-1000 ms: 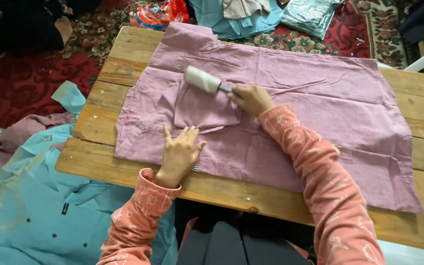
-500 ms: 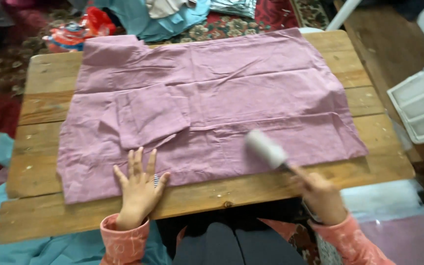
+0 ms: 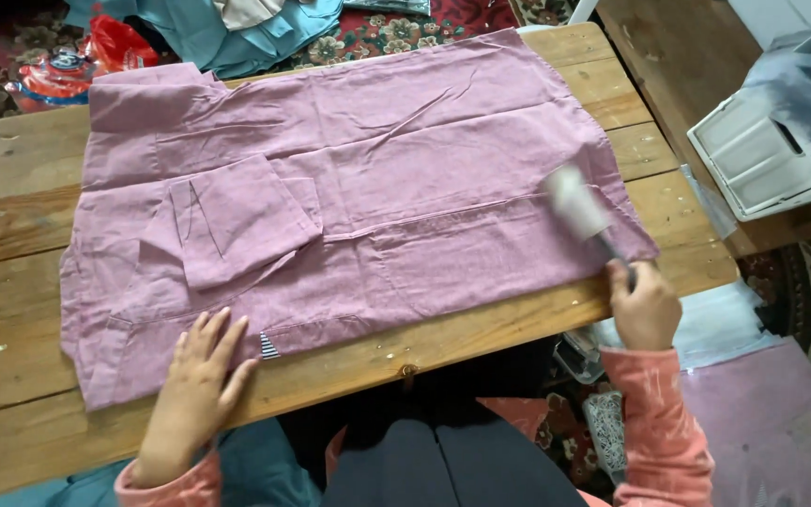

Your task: Using a lint roller to remove lint and debris from a pink shirt and then folding it neatly.

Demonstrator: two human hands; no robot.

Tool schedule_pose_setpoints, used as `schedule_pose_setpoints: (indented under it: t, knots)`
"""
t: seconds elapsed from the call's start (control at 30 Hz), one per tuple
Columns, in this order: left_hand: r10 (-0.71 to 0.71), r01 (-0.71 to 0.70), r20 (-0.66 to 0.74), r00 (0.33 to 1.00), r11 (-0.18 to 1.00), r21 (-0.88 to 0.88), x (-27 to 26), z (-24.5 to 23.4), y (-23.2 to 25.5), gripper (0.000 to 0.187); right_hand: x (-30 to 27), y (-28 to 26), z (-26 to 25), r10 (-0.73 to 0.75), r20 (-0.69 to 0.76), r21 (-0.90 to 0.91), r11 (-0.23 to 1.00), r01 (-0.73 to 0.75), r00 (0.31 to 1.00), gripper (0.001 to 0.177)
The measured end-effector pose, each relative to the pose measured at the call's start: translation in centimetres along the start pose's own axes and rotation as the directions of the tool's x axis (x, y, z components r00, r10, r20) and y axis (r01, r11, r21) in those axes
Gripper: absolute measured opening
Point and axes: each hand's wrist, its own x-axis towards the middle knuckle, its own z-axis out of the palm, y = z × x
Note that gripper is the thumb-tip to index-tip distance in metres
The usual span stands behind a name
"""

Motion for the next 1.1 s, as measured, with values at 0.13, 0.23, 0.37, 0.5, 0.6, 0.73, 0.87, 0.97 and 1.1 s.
schedule_pose_setpoints:
  t: [0.13, 0.23, 0.37, 0.5, 0.6, 0.73, 0.87, 0.97, 1.1]
  knots:
    - [0.014, -0.014, 0.001, 1.000, 0.984, 0.178, -2.1, -2.3, -3.2, 0.079, 3.3, 3.5, 2.2, 0.022, -0.167, -0.032, 0.999, -0.028, 0.986, 0.074]
    - [-0.094, 0.067, 0.079, 0.992, 0.953, 0.294, -2.5, -3.7, -4.2, 0.088, 5.0, 3.2, 1.4, 0.155, -0.156, 0.075, 0.987, -0.145, 0.976, 0.060]
    - [-0.091, 0.087, 0.000, 0.996, 0.953, 0.289, -2.3, -3.9, -4.4, 0.079, 6.7, 1.9, -0.6, 0.321, 0.174, 0.470, 0.804, -0.364, 0.931, 0.031]
    - [0.054, 0.048, -0.179, 0.982, 0.854, 0.519, -2.3, -4.2, -3.8, 0.056, 6.9, 2.7, 1.2, 0.258, 0.311, 0.756, 0.516, -0.402, 0.915, 0.022]
    - [0.035, 0.062, -0.195, 0.980, 0.879, 0.472, -3.7, -3.8, -4.2, 0.058, 5.5, 2.7, -3.3, 0.316, 0.349, 0.671, 0.573, -0.471, 0.882, 0.022]
    - [-0.229, 0.232, -0.034, 0.973, 0.963, 0.141, -8.8, -3.9, -3.0, 0.059, 3.1, 9.7, -4.4, 0.299, 0.311, 0.640, 0.636, -0.432, 0.902, 0.019]
    - [-0.097, 0.148, 0.190, 0.977, 0.949, -0.277, -10.2, -4.1, -5.8, 0.075, 4.8, 13.8, -3.5, 0.233, 0.366, 0.489, 0.776, -0.399, 0.901, 0.026]
    - [-0.144, 0.184, 0.218, 0.965, 0.967, -0.177, -5.3, -8.1, -5.1, 0.078, 9.4, 14.3, -2.4, 0.184, 0.385, 0.306, 0.899, -0.313, 0.904, 0.025]
    - [-0.207, 0.218, 0.216, 0.954, 0.976, -0.029, 4.6, -9.7, -7.7, 0.073, 17.6, 3.3, -6.7, 0.075, 0.309, 0.213, 0.966, -0.146, 0.948, 0.040]
